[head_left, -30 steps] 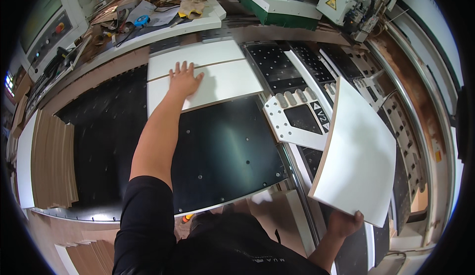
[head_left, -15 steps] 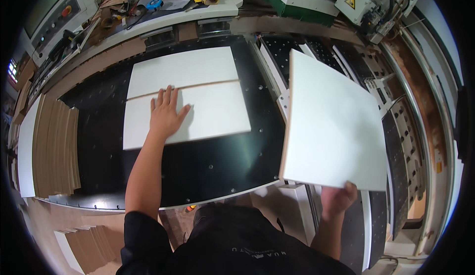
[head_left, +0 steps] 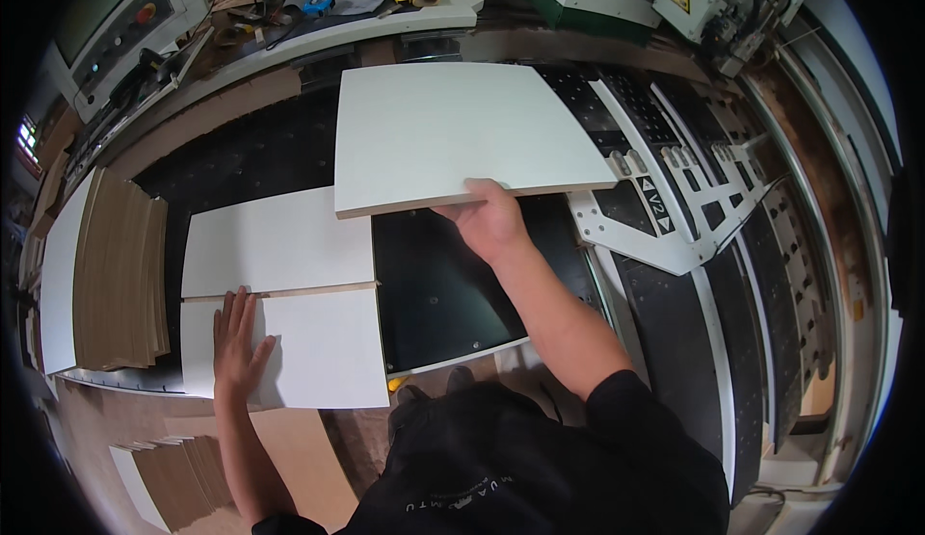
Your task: The person repeatedly picks white rectangular panels from a stack on a workbench, places them on a machine table, and then moves them to a growing stack on a pallet. The cycle continues with consistent hand placement and alignment of each panel.
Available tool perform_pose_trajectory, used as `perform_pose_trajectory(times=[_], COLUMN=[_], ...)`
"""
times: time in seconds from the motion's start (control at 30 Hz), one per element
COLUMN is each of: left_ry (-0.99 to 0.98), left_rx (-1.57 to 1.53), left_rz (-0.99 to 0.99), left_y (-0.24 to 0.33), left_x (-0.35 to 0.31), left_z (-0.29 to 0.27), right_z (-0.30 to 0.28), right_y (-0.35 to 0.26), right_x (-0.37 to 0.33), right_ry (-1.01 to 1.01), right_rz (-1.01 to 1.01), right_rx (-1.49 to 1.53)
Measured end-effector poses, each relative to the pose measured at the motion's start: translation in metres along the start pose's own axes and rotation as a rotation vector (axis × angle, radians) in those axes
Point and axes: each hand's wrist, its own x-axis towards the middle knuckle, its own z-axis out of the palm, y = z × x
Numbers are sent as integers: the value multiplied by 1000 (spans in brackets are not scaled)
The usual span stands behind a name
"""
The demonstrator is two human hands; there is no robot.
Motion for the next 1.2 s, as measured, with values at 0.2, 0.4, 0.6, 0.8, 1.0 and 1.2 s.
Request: perform_pose_trajectory(times=[0.2, 0.4, 0.6, 0.8, 1.0, 1.2], left_ry=[-17, 16, -14, -1, -20, -23], left_rx=[-10, -42, -21, -3, 11, 35], left_rz=[23, 63, 66, 89, 111, 130], left_y=[-22, -24, -28, -34, -36, -38], left_x=[-25, -31, -28, -30, -25, -24], left_z=[-8, -13, -11, -10, -11, -9], right_z=[2, -11, -1, 17, 12, 5], right_y=[47, 56, 21, -16, 50, 71], right_x=[50, 75, 70, 48, 93, 104], right_ry=[41, 113, 336, 283, -18, 80], right_rz=[35, 37, 226, 370, -381, -302], right_rx=[56, 33, -455, -1256, -2175, -2339])
